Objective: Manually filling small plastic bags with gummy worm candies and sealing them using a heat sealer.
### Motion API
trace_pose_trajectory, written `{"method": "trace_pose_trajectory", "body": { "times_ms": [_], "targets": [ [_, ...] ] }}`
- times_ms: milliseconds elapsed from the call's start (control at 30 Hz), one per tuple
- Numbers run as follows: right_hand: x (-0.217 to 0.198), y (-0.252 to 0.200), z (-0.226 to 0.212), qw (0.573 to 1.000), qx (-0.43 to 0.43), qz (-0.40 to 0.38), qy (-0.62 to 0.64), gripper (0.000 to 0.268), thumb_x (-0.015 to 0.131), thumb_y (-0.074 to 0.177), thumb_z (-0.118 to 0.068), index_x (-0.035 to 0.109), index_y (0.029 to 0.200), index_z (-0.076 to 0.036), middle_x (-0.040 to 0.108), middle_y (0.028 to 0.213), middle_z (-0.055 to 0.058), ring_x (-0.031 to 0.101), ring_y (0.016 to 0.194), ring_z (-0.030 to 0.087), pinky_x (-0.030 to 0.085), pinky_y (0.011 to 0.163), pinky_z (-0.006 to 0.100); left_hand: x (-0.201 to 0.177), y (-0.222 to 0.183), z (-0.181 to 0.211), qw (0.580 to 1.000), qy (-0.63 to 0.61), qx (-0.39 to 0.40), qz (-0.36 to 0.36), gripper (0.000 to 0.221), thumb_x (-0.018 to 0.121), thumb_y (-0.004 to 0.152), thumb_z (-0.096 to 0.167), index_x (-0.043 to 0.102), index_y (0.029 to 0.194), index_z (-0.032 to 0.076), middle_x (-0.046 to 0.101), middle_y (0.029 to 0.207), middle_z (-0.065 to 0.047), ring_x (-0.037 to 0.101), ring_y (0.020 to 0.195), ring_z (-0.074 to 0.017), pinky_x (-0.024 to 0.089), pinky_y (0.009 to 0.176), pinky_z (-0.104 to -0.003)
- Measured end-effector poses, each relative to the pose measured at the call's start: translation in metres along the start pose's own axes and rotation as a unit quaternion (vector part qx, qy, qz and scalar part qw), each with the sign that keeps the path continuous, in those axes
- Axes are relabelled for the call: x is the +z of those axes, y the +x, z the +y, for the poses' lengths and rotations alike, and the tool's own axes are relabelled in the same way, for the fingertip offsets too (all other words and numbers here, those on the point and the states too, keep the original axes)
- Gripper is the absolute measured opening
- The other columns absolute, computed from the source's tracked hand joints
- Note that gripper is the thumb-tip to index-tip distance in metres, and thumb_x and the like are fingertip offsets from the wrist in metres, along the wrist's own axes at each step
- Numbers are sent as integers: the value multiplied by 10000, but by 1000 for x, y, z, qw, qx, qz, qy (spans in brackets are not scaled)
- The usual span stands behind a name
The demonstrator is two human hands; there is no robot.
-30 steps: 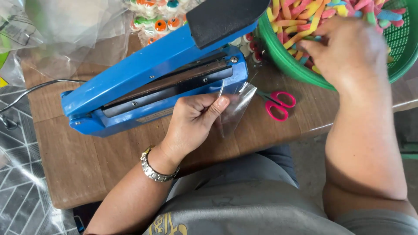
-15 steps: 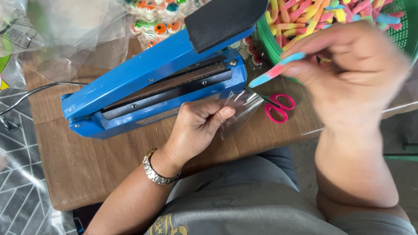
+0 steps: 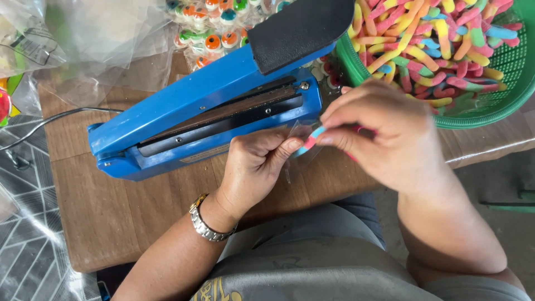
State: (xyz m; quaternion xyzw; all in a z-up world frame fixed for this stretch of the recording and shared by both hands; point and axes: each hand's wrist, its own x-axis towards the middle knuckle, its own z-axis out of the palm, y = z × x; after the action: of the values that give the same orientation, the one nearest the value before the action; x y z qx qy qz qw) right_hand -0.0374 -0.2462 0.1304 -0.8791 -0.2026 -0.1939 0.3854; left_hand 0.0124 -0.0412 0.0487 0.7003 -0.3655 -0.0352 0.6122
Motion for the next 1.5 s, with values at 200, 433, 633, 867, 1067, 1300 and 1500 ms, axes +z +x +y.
{"method": "trace_pose_trajectory", "body": {
  "times_ms": [200,433,633,867,1067,1300,1500],
  "targets": [
    [-5,-9,9,994,7,-72,-81,224,879,843,-193,742,916,-32,659,1087,92,644,988,222,553,806,334,5,2,0,1000,-3,5,-4,295,568,1039,253,720,903,39,667,727,-29,599,628,-133,482,610,-275],
    [-60,2,94,925,205,17,-321,201,832,1046,-73,801,1244,-59,766,1103,175,695,940,356,519,818,475,5,1,-6,998,49,40,1,277,615,1022,225,669,821,43,517,640,-11,472,565,-143,414,542,-292],
    [-70,-14,130,914,164,10,-371,187,812,1017,-60,827,1197,-11,781,1054,161,727,874,328,558,796,438,1,2,-5,997,60,40,10,290,618,1017,236,661,801,47,593,686,-9,545,589,-135,452,552,-276],
    [-70,-25,-5,956,201,47,-207,197,572,1253,131,697,1405,132,649,1147,222,658,1021,282,495,922,372,2,0,-7,998,47,30,9,290,627,1012,246,739,1165,27,782,953,-36,730,773,-141,584,674,-240],
    [-57,-7,-25,982,39,-45,-181,106,642,1092,147,736,1084,101,731,1076,194,695,1058,329,544,984,407,1,1,-6,998,46,32,-1,291,626,1010,244,673,803,44,547,646,9,475,558,-120,426,515,-262],
    [-44,-3,-14,985,21,-77,-156,142,617,1023,170,716,1083,88,691,1018,174,636,923,290,518,834,379,2,0,-5,998,55,25,-15,312,623,1015,278,738,1199,54,693,779,16,600,637,-108,502,602,-246],
    [-6,-4,-4,992,-37,-83,-87,103,649,990,89,656,1092,77,693,993,154,660,928,286,580,869,386,3,0,-4,998,39,34,-18,332,594,1031,277,708,1242,47,797,1077,-52,773,843,-151,596,735,-247]
  ]
}}
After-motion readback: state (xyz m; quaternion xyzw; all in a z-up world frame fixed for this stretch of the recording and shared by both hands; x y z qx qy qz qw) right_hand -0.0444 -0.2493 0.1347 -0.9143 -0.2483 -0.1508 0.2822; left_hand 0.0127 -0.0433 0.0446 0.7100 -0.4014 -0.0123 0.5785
